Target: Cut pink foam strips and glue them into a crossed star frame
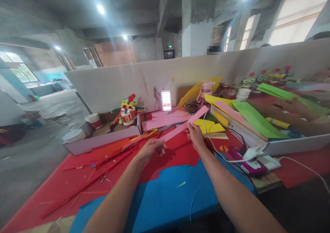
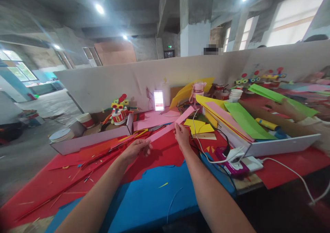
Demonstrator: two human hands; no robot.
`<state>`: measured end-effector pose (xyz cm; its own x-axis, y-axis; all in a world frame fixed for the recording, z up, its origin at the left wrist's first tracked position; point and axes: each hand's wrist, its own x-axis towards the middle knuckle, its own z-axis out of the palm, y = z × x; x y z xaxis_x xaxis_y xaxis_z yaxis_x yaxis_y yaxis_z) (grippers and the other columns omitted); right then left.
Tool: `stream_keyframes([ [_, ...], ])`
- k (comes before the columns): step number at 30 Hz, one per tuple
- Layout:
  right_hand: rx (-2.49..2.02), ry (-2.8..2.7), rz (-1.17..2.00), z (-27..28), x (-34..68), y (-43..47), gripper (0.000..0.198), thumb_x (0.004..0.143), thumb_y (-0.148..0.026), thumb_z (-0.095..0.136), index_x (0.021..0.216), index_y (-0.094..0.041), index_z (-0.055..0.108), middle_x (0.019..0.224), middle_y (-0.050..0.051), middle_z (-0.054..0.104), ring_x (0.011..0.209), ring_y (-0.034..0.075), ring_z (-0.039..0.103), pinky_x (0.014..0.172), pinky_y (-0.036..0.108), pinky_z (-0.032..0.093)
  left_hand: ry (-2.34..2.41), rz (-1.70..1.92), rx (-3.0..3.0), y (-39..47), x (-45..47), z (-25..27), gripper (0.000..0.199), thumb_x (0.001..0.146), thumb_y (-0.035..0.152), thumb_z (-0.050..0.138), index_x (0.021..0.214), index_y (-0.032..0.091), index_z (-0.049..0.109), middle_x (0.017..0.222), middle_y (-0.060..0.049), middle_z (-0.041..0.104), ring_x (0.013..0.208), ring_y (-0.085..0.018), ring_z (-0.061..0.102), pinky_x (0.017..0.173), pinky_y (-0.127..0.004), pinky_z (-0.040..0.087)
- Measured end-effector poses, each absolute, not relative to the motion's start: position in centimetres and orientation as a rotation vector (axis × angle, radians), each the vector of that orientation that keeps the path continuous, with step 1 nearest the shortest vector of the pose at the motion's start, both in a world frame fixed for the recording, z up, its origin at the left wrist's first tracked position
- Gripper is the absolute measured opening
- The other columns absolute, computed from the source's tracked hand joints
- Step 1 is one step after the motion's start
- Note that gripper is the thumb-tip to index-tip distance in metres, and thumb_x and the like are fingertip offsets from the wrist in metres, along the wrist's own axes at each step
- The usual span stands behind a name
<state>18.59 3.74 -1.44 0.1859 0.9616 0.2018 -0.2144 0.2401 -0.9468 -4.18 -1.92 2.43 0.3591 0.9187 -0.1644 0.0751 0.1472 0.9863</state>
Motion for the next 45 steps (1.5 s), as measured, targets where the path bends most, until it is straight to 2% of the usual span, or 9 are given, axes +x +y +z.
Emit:
stream_keyframes([
  [5,-0.813,-0.998,1.052,-0.7,17.2,2.9,0.053,0.071,-0.072,0.061,0.064,-0.021,0.050,0.049,-0.004,0.050,0.042,0.010,0.043,0.043,0.024,0.035,1.093,1.069,1.222,-1.2,-3.9,1.4,0.051,0.066,0.060,0.074,0.073,0.010,0.068,0.053,-0.003,0.063,0.043,-0.009,0.052,0.046,-0.020,0.040],
  [11,-0.764,-1.175,1.301,-1.0,15.3,2.0,0.051,0.065,-0.069,0.069,0.063,-0.020,0.055,0.049,-0.003,0.055,0.046,0.012,0.051,0.052,0.027,0.044,1.083,1.033,1.290,-1.5,-2.8,0.8,0.051,0.070,0.061,0.070,0.072,0.010,0.065,0.051,-0.003,0.062,0.041,-0.008,0.050,0.044,-0.020,0.037],
  [17,-0.785,-1.153,1.272,-1.0,15.7,2.1,0.050,0.069,-0.067,0.067,0.064,-0.017,0.062,0.050,-0.002,0.055,0.046,0.011,0.050,0.051,0.026,0.043,1.028,1.100,1.258,-1.7,-2.8,1.2,0.045,0.070,0.057,0.071,0.069,0.015,0.056,0.056,0.000,0.061,0.045,-0.008,0.052,0.045,-0.019,0.038],
  [21,-0.795,-1.163,1.249,-1.1,15.8,2.2,0.050,0.068,-0.067,0.067,0.063,-0.017,0.063,0.051,-0.001,0.057,0.045,0.011,0.050,0.049,0.025,0.042,1.019,1.160,1.204,-1.7,-3.0,1.2,0.041,0.066,0.050,0.077,0.076,0.015,0.058,0.055,0.002,0.060,0.044,-0.008,0.051,0.046,-0.019,0.038],
  [25,-0.802,-1.167,1.225,-1.2,15.7,2.3,0.050,0.069,-0.067,0.066,0.063,-0.017,0.063,0.050,-0.001,0.057,0.044,0.011,0.050,0.048,0.025,0.042,0.996,1.165,1.244,-1.5,-3.1,0.9,0.039,0.065,0.046,0.079,0.073,0.014,0.059,0.058,-0.001,0.064,0.045,-0.008,0.053,0.048,-0.019,0.039],
  [32,-0.829,-1.228,1.171,-1.6,15.8,2.4,0.051,0.071,-0.068,0.064,0.064,-0.018,0.062,0.048,-0.002,0.056,0.042,0.011,0.049,0.046,0.025,0.041,1.021,1.153,1.182,-1.4,-3.2,0.7,0.045,0.071,0.059,0.070,0.073,0.015,0.057,0.055,-0.001,0.062,0.046,-0.011,0.056,0.046,-0.021,0.043],
  [37,-0.837,-1.305,1.186,-1.6,15.7,2.2,0.050,0.072,-0.067,0.064,0.063,-0.018,0.062,0.049,-0.001,0.056,0.044,0.012,0.051,0.046,0.025,0.041,0.994,1.083,1.171,-1.6,-3.0,0.9,0.044,0.068,0.054,0.075,0.072,0.015,0.056,0.059,-0.002,0.066,0.045,-0.010,0.057,0.046,-0.021,0.045],
  [45,-0.755,-1.316,1.292,-1.1,15.4,1.7,0.046,0.075,-0.062,0.064,0.064,-0.018,0.059,0.052,-0.002,0.057,0.045,0.010,0.051,0.047,0.023,0.040,0.918,1.037,1.131,-2.0,-3.0,1.1,0.044,0.063,0.047,0.080,0.085,0.015,0.057,0.064,-0.004,0.069,0.048,-0.012,0.060,0.048,-0.022,0.045],
])
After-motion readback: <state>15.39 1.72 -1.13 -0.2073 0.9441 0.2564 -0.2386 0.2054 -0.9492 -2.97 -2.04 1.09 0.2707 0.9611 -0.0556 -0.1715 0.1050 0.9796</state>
